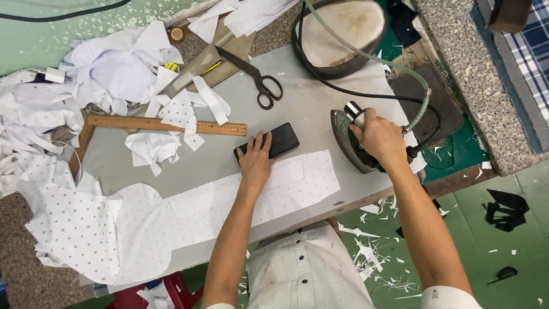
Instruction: The person irons a long strip of white patterned fabric on a work table using a steam iron and a black pressing block. After ironing, they use large scissors to cut the fabric strip along a marked line.
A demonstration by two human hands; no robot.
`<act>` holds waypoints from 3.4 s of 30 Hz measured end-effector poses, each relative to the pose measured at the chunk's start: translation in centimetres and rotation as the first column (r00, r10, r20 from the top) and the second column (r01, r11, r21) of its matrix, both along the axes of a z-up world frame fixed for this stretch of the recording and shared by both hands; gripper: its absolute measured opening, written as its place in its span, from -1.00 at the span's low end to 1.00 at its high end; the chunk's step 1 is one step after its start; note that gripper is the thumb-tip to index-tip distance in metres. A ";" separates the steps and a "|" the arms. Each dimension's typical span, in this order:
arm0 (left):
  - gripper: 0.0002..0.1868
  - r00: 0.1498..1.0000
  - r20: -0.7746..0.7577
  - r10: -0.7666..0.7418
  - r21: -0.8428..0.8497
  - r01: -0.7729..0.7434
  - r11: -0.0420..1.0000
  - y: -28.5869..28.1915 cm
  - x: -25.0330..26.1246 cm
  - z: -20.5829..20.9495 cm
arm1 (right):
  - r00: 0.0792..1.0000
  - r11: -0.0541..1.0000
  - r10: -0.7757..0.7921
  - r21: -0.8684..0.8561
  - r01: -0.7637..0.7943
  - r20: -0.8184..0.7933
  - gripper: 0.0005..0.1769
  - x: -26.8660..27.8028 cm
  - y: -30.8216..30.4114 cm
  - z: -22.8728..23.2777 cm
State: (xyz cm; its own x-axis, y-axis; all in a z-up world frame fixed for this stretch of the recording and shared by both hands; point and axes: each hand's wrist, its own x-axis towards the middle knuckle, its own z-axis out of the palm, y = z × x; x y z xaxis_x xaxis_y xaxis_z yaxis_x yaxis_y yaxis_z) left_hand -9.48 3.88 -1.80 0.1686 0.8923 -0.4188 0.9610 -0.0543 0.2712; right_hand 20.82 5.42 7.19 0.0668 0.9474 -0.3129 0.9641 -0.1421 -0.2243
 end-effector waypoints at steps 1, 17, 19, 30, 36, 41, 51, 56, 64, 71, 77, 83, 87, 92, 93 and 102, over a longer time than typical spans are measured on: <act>-0.20 1.000 0.002 0.000 0.004 0.000 1.000 -0.1 -0.2 -0.3 | 1.000 1.000 0.000 0.004 0.000 0.002 -0.46 0.0 -0.2 -0.3; -0.21 0.945 0.180 0.272 -0.108 -0.256 0.961 -4.1 -10.8 -1.5 | 0.876 0.638 0.481 0.670 -0.380 0.039 -0.49 -11.6 2.5 -9.2; -0.19 0.930 0.173 0.324 -0.133 -0.304 0.943 -5.2 -13.7 -0.5 | 0.842 0.699 0.534 0.602 -0.386 -0.081 -0.53 -15.5 3.7 -10.7; -0.12 0.871 0.288 0.397 -0.285 -0.318 0.904 -4.1 -26.3 2.2 | 0.990 0.935 0.139 0.326 -0.140 0.028 -0.36 -22.7 20.1 -17.9; -0.11 0.922 0.312 0.229 -0.270 -0.145 0.952 -2.0 -28.1 1.5 | 0.809 0.875 0.349 0.145 -0.462 0.473 -0.72 -21.5 21.8 -20.6; -0.13 0.956 0.277 0.098 -0.190 -0.046 0.981 -1.7 -28.6 1.8 | 0.805 0.848 0.423 0.131 -0.513 0.416 -0.76 -19.5 16.3 -17.8; -0.55 0.953 0.287 -0.103 0.593 -0.092 0.800 1.0 -30.0 -5.2 | 0.915 0.869 0.351 0.297 -0.397 0.198 -0.60 -22.5 14.3 -13.5; -0.66 0.947 0.280 -0.160 0.706 -0.090 0.703 1.1 -29.6 -4.4 | 0.860 0.780 0.455 0.364 -0.509 0.229 -0.64 -28.0 18.1 -16.1; -0.71 0.938 0.311 -0.155 0.711 -0.121 0.692 1.4 -29.7 -4.6 | 0.848 0.909 0.333 0.099 -0.405 0.413 -0.62 -33.5 22.8 -16.1; -0.74 0.940 0.311 -0.140 0.701 -0.128 0.702 1.3 -29.6 -4.6 | 0.889 0.949 0.276 0.045 -0.313 0.365 -0.53 -34.9 27.5 -16.1; -0.72 0.941 0.313 -0.131 0.696 -0.134 0.705 1.3 -29.7 -4.9 | 0.955 0.987 0.107 -0.143 -0.069 0.277 -0.52 -30.6 29.7 -14.3; -0.72 0.943 0.305 -0.132 0.705 -0.130 0.697 1.2 -29.5 -4.7 | 0.989 0.997 -0.071 -0.010 0.073 0.132 -0.28 -27.4 29.8 -20.9; -0.74 0.937 0.320 -0.140 0.714 -0.141 0.686 1.3 -29.6 -4.4 | 0.979 0.998 0.014 0.049 -0.024 0.201 -0.72 -29.3 27.9 -18.1; -0.75 0.935 0.315 -0.162 0.743 -0.137 0.655 1.5 -29.6 -4.0 | 0.907 0.837 0.422 0.387 -0.387 -0.004 -0.87 -35.4 21.3 -15.3; -0.74 0.935 0.314 -0.162 0.747 -0.138 0.651 1.5 -29.6 -3.9 | 0.767 0.691 0.640 0.468 -0.551 -0.043 -0.61 -36.7 19.9 -15.5; -0.77 0.926 0.362 -0.110 0.704 -0.194 0.684 1.4 -29.7 -3.8 | 0.655 0.616 0.640 0.241 -0.750 0.402 -0.47 -39.8 16.8 -19.4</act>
State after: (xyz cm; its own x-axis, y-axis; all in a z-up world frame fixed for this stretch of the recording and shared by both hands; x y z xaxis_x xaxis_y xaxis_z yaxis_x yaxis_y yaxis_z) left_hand -39.20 5.26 -5.65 0.1189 0.8936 0.4328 0.8124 -0.3381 0.4751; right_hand -18.98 22.20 -12.19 -0.6372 0.7704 -0.0214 0.7591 0.6321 0.1557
